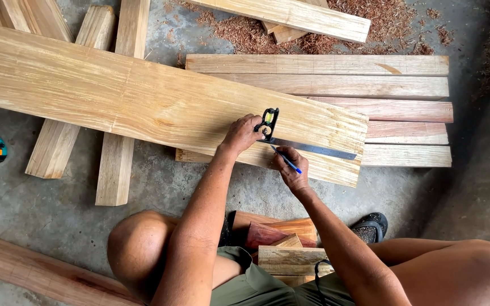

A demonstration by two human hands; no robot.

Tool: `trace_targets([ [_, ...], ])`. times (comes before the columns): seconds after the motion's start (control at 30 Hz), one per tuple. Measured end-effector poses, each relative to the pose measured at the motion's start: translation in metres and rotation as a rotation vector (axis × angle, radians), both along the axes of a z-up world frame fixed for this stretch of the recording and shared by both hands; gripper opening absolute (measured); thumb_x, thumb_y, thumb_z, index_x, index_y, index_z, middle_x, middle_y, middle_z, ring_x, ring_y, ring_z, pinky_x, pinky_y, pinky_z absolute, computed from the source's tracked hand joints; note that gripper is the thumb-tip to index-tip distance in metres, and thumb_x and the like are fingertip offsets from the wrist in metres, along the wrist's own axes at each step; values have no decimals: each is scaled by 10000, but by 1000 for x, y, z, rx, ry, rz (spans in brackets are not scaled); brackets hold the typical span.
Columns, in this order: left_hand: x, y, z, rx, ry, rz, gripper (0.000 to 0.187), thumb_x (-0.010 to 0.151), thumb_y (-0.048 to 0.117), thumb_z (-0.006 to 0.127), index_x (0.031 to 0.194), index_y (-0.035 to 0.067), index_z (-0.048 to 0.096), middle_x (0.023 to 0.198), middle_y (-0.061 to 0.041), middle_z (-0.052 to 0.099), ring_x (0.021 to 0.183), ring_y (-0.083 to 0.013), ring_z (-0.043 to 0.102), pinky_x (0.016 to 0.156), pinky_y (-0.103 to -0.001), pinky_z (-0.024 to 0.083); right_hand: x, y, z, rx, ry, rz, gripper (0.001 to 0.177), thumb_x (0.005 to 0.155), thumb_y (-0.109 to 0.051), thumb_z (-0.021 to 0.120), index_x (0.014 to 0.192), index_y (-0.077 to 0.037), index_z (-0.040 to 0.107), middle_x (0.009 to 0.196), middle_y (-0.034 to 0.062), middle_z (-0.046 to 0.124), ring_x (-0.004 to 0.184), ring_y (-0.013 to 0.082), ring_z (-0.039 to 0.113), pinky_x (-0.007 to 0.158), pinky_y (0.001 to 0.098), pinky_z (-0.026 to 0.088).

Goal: The person measures and marks wood planks using a combination square and a pen.

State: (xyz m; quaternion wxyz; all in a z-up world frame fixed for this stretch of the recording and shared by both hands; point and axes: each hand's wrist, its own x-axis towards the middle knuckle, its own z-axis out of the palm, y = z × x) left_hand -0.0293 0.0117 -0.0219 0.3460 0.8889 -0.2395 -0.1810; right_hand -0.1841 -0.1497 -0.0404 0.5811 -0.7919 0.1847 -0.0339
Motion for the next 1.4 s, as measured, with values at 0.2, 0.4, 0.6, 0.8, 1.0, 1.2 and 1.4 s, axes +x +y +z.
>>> trace_targets([
  [0.2, -2, -1, 6, 8, 8, 12, 311, 810, 185, 802, 1049, 72, 639, 1037, -81, 641, 1023, -295, 653, 908, -458, 517, 2, 0, 0, 11, 8, 20, 226, 978, -165, 687, 1161, -38, 723, 883, 41, 760, 790, 88, 689, 740, 250, 571],
  [0.4, -3, 0, -5, -35, -15, 8, 338, 802, 173, 796, 1084, 73, 637, 1049, -91, 635, 1026, -305, 648, 902, -459, 517, 1, 0, 4, -28, -35, 37, 237, 974, -175, 698, 1164, -36, 731, 919, 50, 781, 805, 87, 694, 738, 252, 570],
  [0.6, -3, 1, -4, -51, -44, -2, 328, 790, 174, 808, 1049, 67, 639, 1039, -105, 642, 1027, -330, 649, 899, -462, 519, 3, -1, 7, -76, -7, 58, 242, 971, -173, 699, 1173, -44, 731, 949, 69, 789, 810, 99, 703, 736, 266, 578],
  [0.8, -4, 0, 1, -25, -24, 3, 319, 800, 179, 805, 1041, 66, 630, 1036, -104, 640, 1027, -322, 651, 901, -461, 518, 3, -1, 8, -83, 1, 58, 242, 963, -171, 708, 1170, -47, 734, 969, 77, 795, 826, 112, 725, 740, 276, 586],
  [1.0, -3, 1, -3, -22, -31, -2, 343, 800, 186, 812, 1062, 65, 626, 1051, -101, 635, 1037, -319, 645, 907, -461, 515, 3, -2, 7, -73, 7, 63, 245, 967, -163, 702, 1180, -48, 730, 971, 78, 797, 830, 114, 724, 747, 277, 586],
  [1.2, -4, 0, 2, 1, 5, 5, 325, 817, 188, 802, 1067, 70, 631, 1056, -95, 638, 1041, -307, 654, 919, -456, 520, 3, -2, 6, -64, -8, 56, 237, 968, -150, 697, 1175, -41, 735, 954, 82, 795, 821, 116, 715, 741, 277, 582],
  [1.4, -3, 1, 0, -28, -35, -5, 357, 799, 180, 811, 1086, 67, 631, 1055, -99, 636, 1038, -319, 648, 908, -462, 519, 3, -3, 9, -80, -21, 77, 239, 968, -141, 691, 1179, -34, 730, 941, 81, 789, 817, 102, 716, 744, 276, 583],
])
